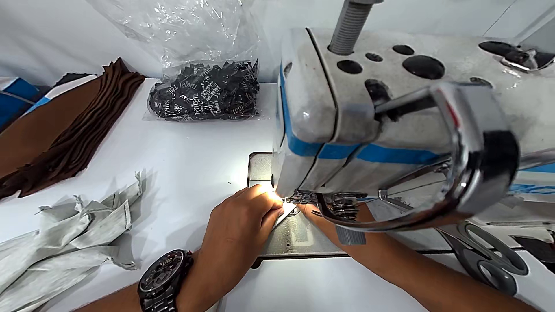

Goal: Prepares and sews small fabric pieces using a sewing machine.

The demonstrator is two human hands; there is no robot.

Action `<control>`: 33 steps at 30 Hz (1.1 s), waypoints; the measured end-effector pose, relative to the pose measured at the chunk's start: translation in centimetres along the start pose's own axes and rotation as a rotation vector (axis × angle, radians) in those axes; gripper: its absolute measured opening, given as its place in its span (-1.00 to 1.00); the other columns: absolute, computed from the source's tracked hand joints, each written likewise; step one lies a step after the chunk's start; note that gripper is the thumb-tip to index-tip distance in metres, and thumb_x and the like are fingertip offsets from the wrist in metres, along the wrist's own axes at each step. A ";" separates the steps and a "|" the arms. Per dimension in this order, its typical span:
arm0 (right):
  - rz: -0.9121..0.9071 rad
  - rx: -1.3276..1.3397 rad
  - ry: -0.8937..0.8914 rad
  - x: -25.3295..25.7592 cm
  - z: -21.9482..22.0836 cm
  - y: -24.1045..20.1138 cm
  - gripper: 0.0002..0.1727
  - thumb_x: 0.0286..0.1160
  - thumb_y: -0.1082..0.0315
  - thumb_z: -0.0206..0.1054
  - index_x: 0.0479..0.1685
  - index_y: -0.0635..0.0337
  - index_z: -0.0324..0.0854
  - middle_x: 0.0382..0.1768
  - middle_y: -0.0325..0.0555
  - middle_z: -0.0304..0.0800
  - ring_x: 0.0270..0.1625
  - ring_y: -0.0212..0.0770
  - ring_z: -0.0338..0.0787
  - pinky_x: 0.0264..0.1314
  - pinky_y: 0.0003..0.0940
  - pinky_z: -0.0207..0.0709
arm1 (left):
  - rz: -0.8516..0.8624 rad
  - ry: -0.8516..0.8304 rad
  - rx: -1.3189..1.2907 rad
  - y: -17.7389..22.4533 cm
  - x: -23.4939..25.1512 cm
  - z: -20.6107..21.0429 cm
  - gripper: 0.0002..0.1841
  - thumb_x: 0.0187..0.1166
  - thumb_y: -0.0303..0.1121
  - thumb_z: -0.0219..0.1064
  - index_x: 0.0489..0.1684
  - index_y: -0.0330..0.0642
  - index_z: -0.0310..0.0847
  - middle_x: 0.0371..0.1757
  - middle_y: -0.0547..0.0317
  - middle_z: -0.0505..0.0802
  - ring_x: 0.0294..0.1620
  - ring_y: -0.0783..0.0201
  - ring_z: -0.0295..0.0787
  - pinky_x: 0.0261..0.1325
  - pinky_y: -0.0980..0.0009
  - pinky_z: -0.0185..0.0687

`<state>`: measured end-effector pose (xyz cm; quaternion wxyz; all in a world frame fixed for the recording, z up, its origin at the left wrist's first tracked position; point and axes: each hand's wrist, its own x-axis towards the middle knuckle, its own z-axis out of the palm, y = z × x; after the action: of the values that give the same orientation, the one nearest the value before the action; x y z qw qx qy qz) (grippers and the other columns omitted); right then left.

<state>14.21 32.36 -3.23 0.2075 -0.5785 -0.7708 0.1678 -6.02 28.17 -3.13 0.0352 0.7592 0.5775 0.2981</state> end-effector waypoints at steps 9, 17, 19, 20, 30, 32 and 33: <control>-0.079 -0.080 0.072 0.4 1.4 1.1 -0.83 0.24 0.28 0.59 -0.40 0.20 0.78 -0.38 0.06 0.78 -0.24 0.04 0.79 -0.22 0.06 0.63 | 0.006 -0.003 0.038 -0.6 1.0 -0.1 -0.82 0.45 -0.18 0.40 -0.53 0.04 0.72 -0.51 0.42 0.63 -0.45 0.45 0.63 -0.46 0.46 0.52; -0.198 -0.074 0.115 -0.1 -2.0 0.0 -0.84 0.31 0.25 0.56 -0.31 0.15 0.80 -0.33 -0.02 0.81 -0.22 -0.05 0.83 -0.21 0.00 0.67 | -0.016 -0.010 0.019 -0.5 1.8 -0.5 -0.85 0.46 -0.30 0.44 -0.48 -0.09 0.66 -0.48 0.26 0.67 -0.46 0.26 0.68 -0.48 0.27 0.54; -0.248 -0.084 0.122 -2.2 -5.2 2.0 -0.77 0.50 0.07 0.42 -0.17 -0.01 0.84 -0.21 -0.20 0.85 -0.11 -0.16 0.84 -0.12 -0.01 0.73 | -0.037 -0.028 0.035 -0.1 2.0 -0.7 -0.87 0.49 -0.31 0.46 -0.36 -0.14 0.69 -0.43 0.16 0.72 -0.41 0.15 0.73 -0.45 0.15 0.60; -0.241 -0.127 0.140 -4.0 -7.1 3.7 -0.75 0.58 0.07 0.32 -0.05 -0.06 0.83 -0.05 -0.25 0.85 0.03 -0.18 0.84 0.00 -0.01 0.75 | -0.049 -0.041 0.046 0.1 2.1 -0.8 -0.86 0.51 -0.31 0.47 -0.35 -0.15 0.68 -0.42 0.14 0.72 -0.41 0.12 0.73 -0.44 0.11 0.60; -0.140 -0.365 0.282 -15.0 -13.4 18.0 -0.67 0.31 0.66 0.39 0.03 0.24 0.86 0.20 0.30 0.75 0.26 0.43 0.70 0.24 0.44 0.55 | -0.226 -0.160 0.063 3.1 2.4 -0.8 -0.76 0.70 -0.32 0.30 -0.07 -0.37 0.72 0.01 -0.23 0.81 0.10 -0.23 0.79 0.01 -0.22 0.69; -0.088 -0.351 0.208 -14.4 -13.2 16.8 -0.59 0.45 0.61 0.34 0.29 0.21 0.75 0.27 0.28 0.73 0.32 0.34 0.72 0.34 0.37 0.57 | -0.257 -0.184 0.079 3.1 2.5 -0.4 -0.74 0.72 -0.34 0.24 0.05 -0.38 0.72 0.16 -0.24 0.79 0.29 -0.24 0.70 0.21 -0.23 0.62; -0.052 -0.339 0.161 -14.1 -13.1 16.3 -0.58 0.52 0.55 0.35 0.38 0.20 0.71 0.26 0.27 0.75 0.28 0.31 0.76 0.32 0.35 0.60 | -0.257 -0.164 0.052 3.2 1.9 -0.7 -0.75 0.72 -0.36 0.23 0.08 -0.39 0.70 0.18 -0.27 0.78 0.30 -0.27 0.69 0.23 -0.25 0.59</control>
<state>37.78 23.56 -1.91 0.1721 -0.5967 -0.7836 -0.0166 -3.34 28.64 -0.47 0.1003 0.7013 0.6728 0.2132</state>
